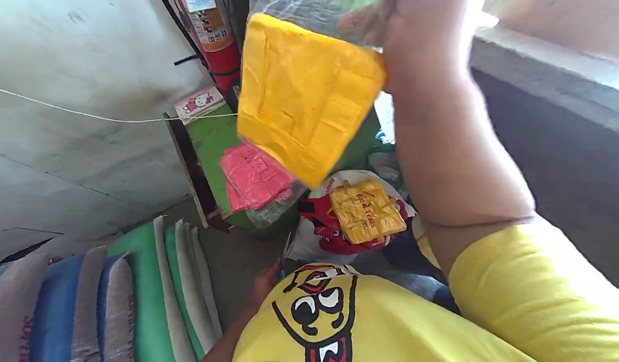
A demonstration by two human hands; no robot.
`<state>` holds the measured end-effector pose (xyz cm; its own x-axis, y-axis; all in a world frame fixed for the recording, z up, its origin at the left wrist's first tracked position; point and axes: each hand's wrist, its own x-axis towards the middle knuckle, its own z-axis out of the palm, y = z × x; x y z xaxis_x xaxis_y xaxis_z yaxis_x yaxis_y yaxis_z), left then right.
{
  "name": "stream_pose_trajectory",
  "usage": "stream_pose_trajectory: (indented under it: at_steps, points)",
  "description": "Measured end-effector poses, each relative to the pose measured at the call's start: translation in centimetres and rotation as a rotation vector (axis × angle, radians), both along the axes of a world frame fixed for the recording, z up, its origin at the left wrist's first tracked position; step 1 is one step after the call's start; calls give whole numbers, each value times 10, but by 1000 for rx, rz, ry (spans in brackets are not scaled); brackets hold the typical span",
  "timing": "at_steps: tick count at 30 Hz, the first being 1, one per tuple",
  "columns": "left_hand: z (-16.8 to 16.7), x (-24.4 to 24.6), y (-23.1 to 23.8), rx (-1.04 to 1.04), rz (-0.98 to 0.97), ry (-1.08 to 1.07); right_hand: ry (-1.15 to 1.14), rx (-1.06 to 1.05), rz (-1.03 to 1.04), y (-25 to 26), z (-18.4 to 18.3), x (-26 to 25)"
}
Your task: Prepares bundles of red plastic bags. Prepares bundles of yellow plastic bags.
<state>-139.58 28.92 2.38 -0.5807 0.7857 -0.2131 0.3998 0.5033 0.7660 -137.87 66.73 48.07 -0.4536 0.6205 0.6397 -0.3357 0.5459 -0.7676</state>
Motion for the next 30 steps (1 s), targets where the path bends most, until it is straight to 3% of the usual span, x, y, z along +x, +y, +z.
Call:
stream_pose_trajectory:
  at_steps: [2, 5, 9, 11, 15, 18, 21, 23, 27, 30]
  points:
    - [7, -2, 1, -38, 6, -29, -48, -106, -129, 2, -32, -31]
    - [-1, -6, 2, 0, 3, -3, -442, -25, -361, -9, -129, -58]
    - [3, -9, -1, 4, -34, 1, -770, 58, -192, -28, -257, -76]
    - [4, -12, -3, 22, -61, 37, -760, 112, -182, -34, -281, -79]
    - [23, -16, 6, -55, -115, 12, -639, 269, -187, -35, -292, -59]
    - [20, -18, 16, -88, -151, 25, -540, 574, -154, -45, -322, -4]
    - [19, -16, 29, -168, -170, 28, -582, 809, -133, -61, -383, 81]
    - [20, -15, 38, -285, -168, 18, -865, 675, -124, -61, -421, 130]
    - [12, -13, 46, -312, -206, 40, -1489, -88, -225, -29, -464, 166]
    - [15, -10, 61, -329, -251, 57, -1613, -185, -249, -30, -461, 149]
